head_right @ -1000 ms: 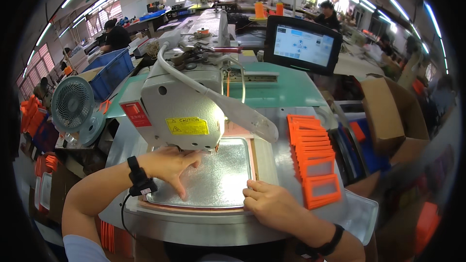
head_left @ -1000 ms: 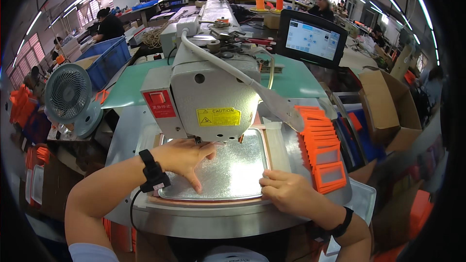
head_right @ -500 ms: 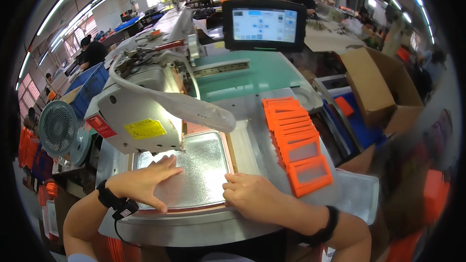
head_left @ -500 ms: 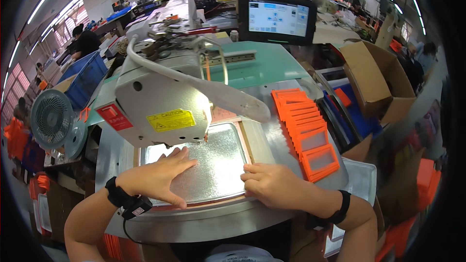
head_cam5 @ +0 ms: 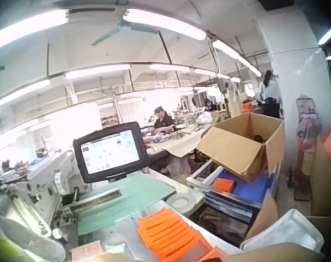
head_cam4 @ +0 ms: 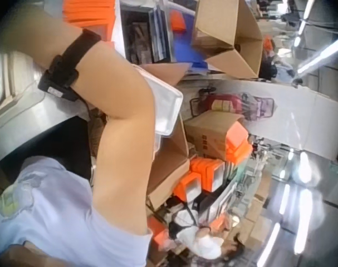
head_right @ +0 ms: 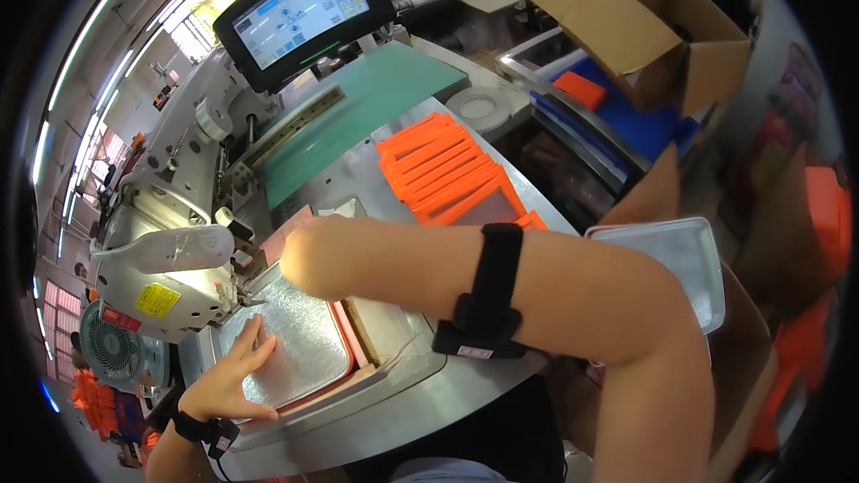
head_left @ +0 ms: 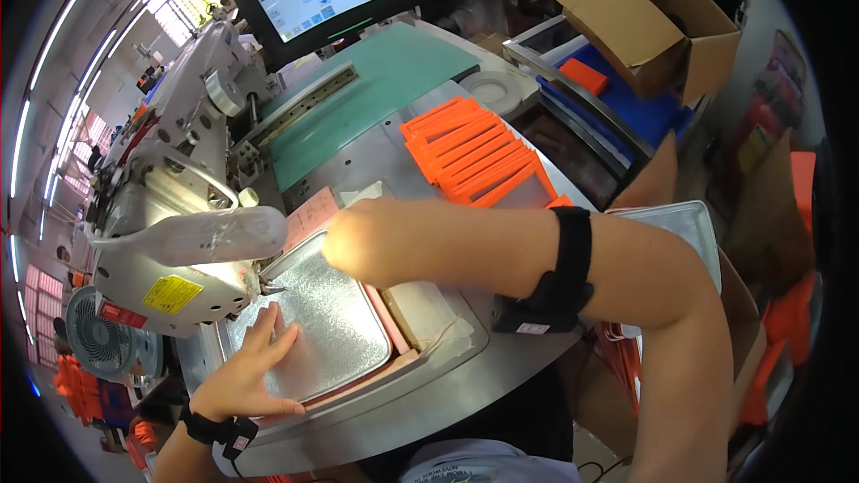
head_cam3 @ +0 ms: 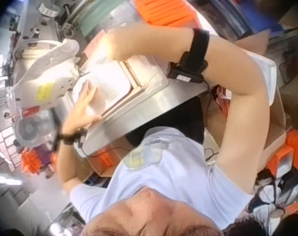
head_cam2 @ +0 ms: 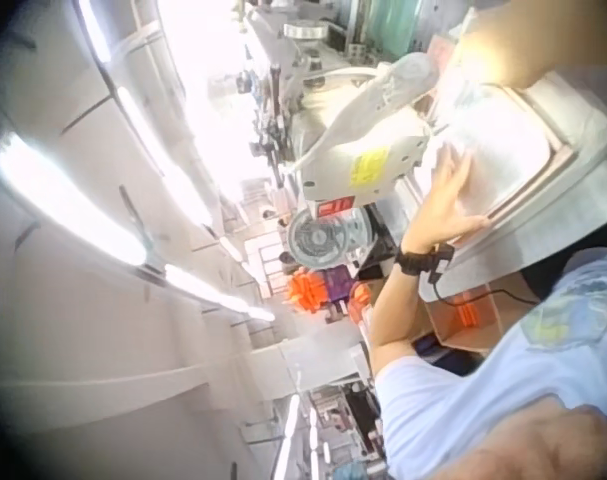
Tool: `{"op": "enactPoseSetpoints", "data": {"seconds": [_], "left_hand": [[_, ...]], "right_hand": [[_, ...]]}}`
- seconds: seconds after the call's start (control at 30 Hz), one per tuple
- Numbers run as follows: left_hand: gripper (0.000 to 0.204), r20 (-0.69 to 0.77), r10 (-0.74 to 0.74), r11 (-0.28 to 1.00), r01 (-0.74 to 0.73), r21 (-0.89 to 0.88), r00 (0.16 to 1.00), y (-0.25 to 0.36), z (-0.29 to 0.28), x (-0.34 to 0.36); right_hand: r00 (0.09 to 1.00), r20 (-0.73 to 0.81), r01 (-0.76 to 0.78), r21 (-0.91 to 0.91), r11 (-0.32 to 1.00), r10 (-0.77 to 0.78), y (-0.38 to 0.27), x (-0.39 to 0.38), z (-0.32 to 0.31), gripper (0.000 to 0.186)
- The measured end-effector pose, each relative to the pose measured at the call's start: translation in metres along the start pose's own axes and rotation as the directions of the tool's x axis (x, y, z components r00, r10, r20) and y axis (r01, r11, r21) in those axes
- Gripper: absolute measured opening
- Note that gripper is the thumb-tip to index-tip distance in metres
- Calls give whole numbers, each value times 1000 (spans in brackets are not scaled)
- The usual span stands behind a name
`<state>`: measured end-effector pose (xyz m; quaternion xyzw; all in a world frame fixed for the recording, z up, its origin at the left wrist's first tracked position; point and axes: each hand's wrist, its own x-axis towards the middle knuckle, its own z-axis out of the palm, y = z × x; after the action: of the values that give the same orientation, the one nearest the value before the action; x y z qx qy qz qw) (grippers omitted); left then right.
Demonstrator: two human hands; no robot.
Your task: Operator is using an automated industrial sewing or heat-pressing machine to assemble orange medical or emergency kit components.
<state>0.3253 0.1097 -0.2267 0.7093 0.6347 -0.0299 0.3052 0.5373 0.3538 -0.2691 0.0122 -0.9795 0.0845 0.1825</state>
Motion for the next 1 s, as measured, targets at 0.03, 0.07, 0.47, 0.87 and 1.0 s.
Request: {"op": "enactPoseSetpoints", "data": {"seconds": [0.03, 0.07, 0.47, 0.87, 1.0], "left_hand": [[114, 4, 0, 1000, 0, -5, 1000, 0, 0, 3], [113, -1, -7, 1000, 7, -12, 1000, 1, 0, 1], [107, -34, -4, 999, 5, 40, 999, 6, 0, 1], [98, -94, 60, 996, -53, 74, 994, -4, 11, -3], [100, -77, 38, 998, -34, 54, 996, -5, 11, 1]], "right_hand": [[994, -103, 46, -23, 999, -49, -1, 0, 8, 4], [988, -126, 82, -37, 996, -86, -5, 1, 10, 4], [670, 733, 69, -219, 973, 117, -63, 41, -39, 42], [907, 398, -52, -222, 974, 140, -47, -10, -20, 88], [857, 465, -108, -262, 959, 224, -45, -4, -24, 88]]}}
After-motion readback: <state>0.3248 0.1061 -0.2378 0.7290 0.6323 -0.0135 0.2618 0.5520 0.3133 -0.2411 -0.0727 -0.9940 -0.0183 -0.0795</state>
